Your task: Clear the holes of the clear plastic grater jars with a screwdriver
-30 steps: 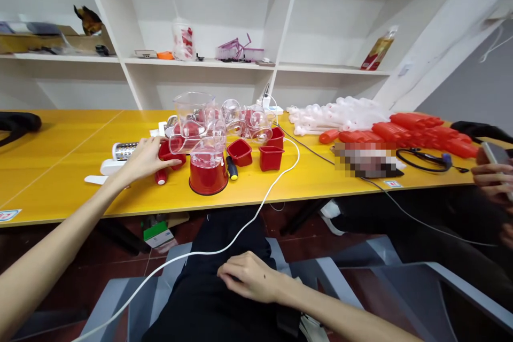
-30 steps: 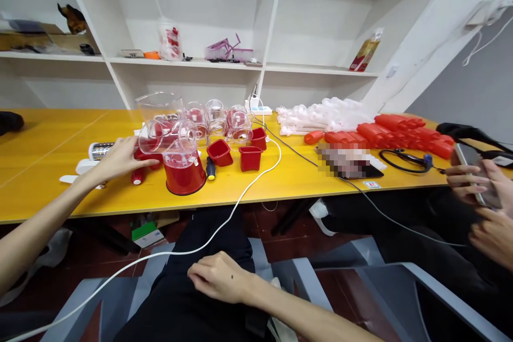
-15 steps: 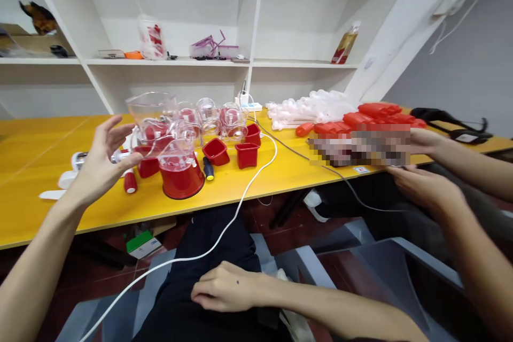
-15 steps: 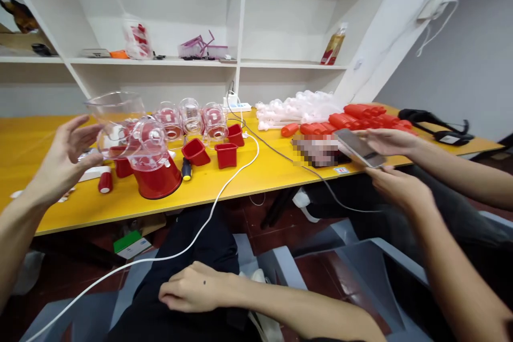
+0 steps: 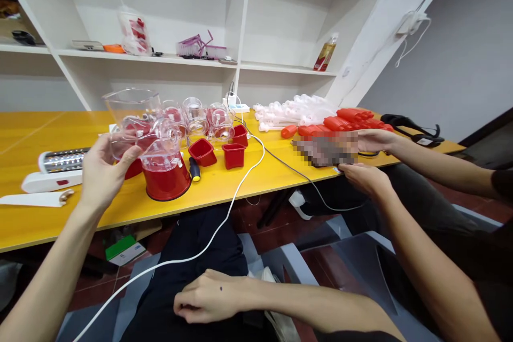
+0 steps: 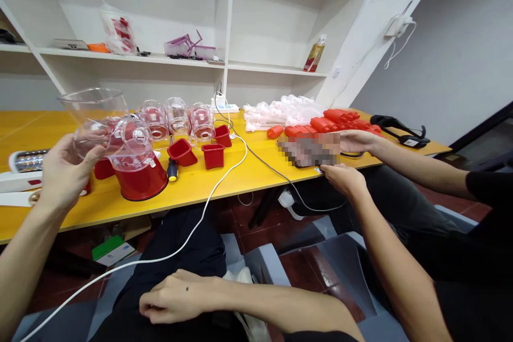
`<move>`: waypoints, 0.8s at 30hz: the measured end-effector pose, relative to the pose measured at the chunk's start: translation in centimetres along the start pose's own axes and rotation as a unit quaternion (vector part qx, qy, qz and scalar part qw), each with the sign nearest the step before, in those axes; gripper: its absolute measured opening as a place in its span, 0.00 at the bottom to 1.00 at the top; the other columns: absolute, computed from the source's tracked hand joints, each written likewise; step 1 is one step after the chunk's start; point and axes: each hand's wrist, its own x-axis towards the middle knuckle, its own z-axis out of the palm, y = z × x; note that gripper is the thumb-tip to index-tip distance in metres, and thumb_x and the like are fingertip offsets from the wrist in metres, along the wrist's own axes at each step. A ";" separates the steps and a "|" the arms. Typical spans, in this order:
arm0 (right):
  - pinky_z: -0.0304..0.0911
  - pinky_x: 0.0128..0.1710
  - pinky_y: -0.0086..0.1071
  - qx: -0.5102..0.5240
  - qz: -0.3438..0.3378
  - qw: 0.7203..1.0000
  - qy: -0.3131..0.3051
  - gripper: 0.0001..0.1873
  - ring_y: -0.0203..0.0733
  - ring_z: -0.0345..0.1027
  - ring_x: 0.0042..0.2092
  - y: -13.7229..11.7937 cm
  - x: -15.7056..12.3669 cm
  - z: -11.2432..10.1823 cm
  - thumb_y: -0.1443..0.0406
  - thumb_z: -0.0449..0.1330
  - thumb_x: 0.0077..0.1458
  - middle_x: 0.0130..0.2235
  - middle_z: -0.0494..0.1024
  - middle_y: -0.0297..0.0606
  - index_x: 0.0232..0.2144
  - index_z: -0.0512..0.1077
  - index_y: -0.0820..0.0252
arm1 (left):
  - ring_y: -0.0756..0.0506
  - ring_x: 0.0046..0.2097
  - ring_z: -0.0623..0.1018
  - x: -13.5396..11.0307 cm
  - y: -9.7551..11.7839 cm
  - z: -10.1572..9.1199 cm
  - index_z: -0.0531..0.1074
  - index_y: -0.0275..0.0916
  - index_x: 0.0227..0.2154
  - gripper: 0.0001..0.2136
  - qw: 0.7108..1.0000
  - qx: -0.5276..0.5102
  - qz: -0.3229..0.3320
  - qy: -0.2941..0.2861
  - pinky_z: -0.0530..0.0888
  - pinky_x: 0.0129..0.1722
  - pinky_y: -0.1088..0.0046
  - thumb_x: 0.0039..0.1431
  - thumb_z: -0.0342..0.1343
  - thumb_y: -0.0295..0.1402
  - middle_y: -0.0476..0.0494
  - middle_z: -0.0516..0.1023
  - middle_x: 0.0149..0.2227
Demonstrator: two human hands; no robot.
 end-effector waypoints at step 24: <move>0.50 0.25 0.19 0.076 -0.053 0.986 0.135 0.09 0.25 0.56 0.26 -0.2 0.0 0.2 0.71 0.61 0.54 0.27 0.65 0.25 0.32 0.62 0.58 | 0.40 0.41 0.81 -0.1 -0.8 -0.6 0.66 0.42 0.29 0.22 0.997 0.000 -0.031 -0.075 0.76 0.50 0.58 0.57 0.56 0.58 0.42 0.82 0.34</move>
